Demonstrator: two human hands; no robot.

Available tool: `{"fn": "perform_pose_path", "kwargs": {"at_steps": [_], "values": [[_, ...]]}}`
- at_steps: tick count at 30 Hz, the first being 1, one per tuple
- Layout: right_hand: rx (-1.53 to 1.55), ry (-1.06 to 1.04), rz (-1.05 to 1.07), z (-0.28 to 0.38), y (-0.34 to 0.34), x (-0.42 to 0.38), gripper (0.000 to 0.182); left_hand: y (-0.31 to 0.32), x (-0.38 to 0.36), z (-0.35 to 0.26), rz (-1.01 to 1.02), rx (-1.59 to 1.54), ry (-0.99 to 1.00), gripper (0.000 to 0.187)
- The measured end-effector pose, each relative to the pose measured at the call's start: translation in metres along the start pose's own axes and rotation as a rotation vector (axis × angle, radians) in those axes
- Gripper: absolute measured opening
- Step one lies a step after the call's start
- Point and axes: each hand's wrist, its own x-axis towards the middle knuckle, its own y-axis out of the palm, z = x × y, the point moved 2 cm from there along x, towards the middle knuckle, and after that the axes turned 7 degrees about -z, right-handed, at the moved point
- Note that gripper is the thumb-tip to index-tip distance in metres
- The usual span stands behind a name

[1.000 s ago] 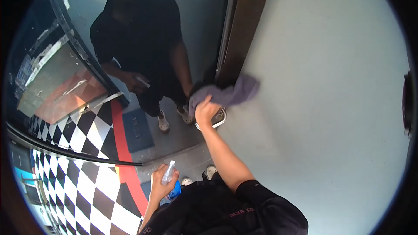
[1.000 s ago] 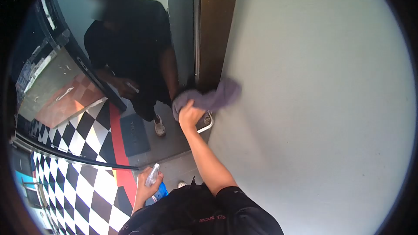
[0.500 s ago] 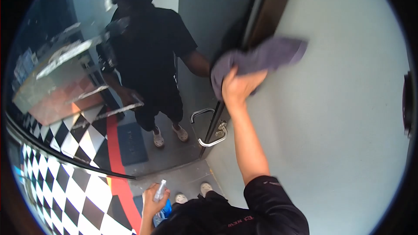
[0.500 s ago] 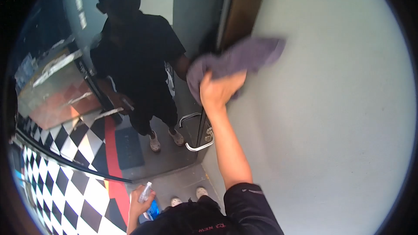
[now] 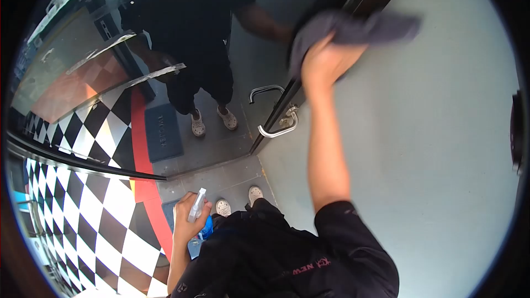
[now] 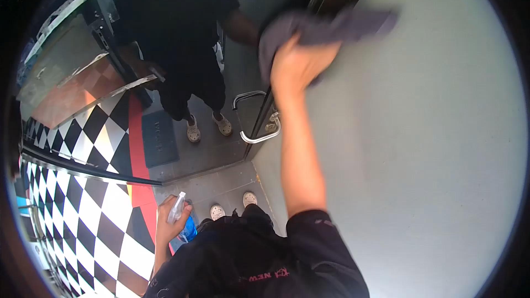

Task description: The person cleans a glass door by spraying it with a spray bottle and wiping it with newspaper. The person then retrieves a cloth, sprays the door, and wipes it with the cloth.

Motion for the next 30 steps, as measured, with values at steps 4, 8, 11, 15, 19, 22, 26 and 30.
{"fn": "perform_pose_path", "kwargs": {"at_steps": [4, 8, 11, 15, 19, 22, 26, 30], "values": [[-0.306, 0.121, 0.538, -0.038, -0.046, -0.201, 0.062, 0.006, -0.006, 0.018, 0.068, 0.03, -0.003, 0.017], [0.062, 0.645, 0.912, -0.049, -0.074, -0.166, 0.044, 0.0, -0.002, 0.026, 0.198, 0.046, 0.105, 0.019], [0.081, 0.794, 0.827, -0.086, -0.119, -0.117, 0.038, 0.012, 0.006, 0.024, 0.308, 0.077, 0.23, 0.02], [0.425, 0.901, 0.645, -0.077, -0.238, -0.087, 0.021, 0.066, 0.032, 0.003, 0.266, 0.021, 0.396, 0.019], [0.436, 1.146, 0.513, -0.076, -0.322, -0.129, 0.03, 0.135, 0.065, -0.002, 0.139, -0.074, 0.422, 0.013], [0.327, 1.363, 0.507, -0.084, -0.361, -0.186, 0.032, 0.187, 0.076, 0.009, 0.039, -0.14, 0.468, 0.011], [0.005, 1.407, 0.759, -0.096, -0.375, -0.26, 0.037, 0.261, 0.105, 0.045, -0.089, -0.178, 0.487, 0.009], [0.131, 1.457, 0.82, -0.106, -0.361, -0.33, 0.034, 0.312, 0.136, 0.066, -0.144, -0.2, 0.525, 0.01]]}}
